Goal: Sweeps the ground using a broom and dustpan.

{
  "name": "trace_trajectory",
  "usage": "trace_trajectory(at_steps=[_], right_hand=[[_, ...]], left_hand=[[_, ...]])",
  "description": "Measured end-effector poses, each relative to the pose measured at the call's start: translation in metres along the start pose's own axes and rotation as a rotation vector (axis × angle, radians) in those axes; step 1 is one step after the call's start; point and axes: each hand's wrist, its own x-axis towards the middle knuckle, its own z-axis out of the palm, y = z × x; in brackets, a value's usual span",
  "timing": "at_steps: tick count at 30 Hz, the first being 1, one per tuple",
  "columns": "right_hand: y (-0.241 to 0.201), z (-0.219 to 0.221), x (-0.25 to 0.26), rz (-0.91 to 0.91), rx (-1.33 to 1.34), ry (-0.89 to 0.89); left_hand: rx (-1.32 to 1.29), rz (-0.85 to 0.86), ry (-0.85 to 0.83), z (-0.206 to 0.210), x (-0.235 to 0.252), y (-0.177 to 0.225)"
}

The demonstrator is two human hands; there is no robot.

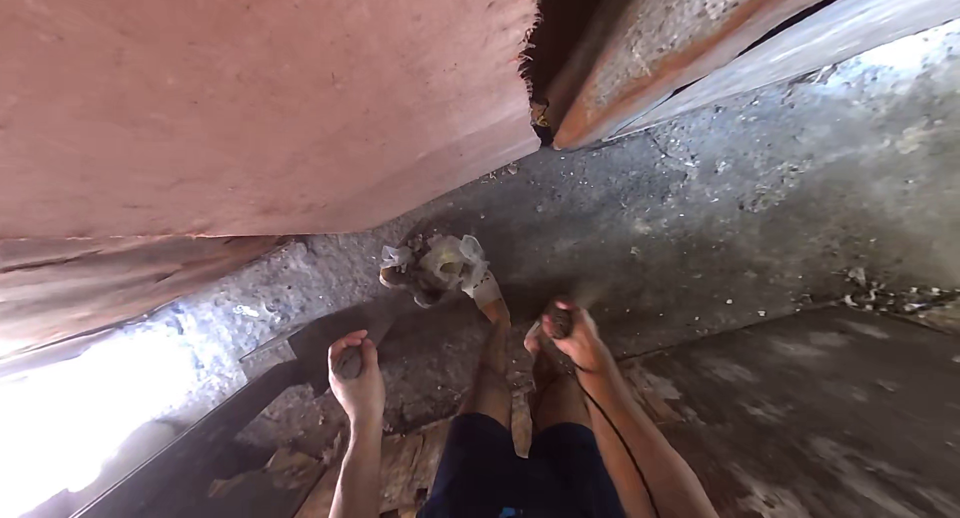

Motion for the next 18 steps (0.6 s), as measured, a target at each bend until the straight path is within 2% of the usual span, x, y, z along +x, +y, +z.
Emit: trace_trajectory(at_steps=[2, 4, 6, 8, 10, 14, 18], right_hand=[[0.027, 0.067, 0.006, 0.104, -0.032, -0.153], [0.046, 0.123, -0.007, 0.132, -0.078, -0.248], [0.049, 0.143, -0.032, 0.129, -0.088, -0.353], [0.037, 0.131, -0.064, 0.117, -0.158, -0.474], [0.029, 0.101, -0.102, 0.106, -0.215, -0.486], [0.029, 0.036, -0.143, 0.076, -0.222, -0.305], [0.032, 0.011, -0.113, 0.098, -0.117, -0.093]], left_hand=[[-0.031, -0.05, 0.038, 0.0, 0.001, 0.002], [-0.121, -0.149, 0.102, -0.012, 0.003, 0.005], [-0.243, -0.27, 0.191, -0.03, 0.006, 0.008], [-0.369, -0.378, 0.3, -0.048, 0.009, 0.008], [-0.461, -0.449, 0.383, -0.063, 0.007, 0.007], [-0.5, -0.476, 0.424, -0.062, 0.005, 0.005], [-0.405, -0.384, 0.32, -0.034, 0.01, 0.006]])
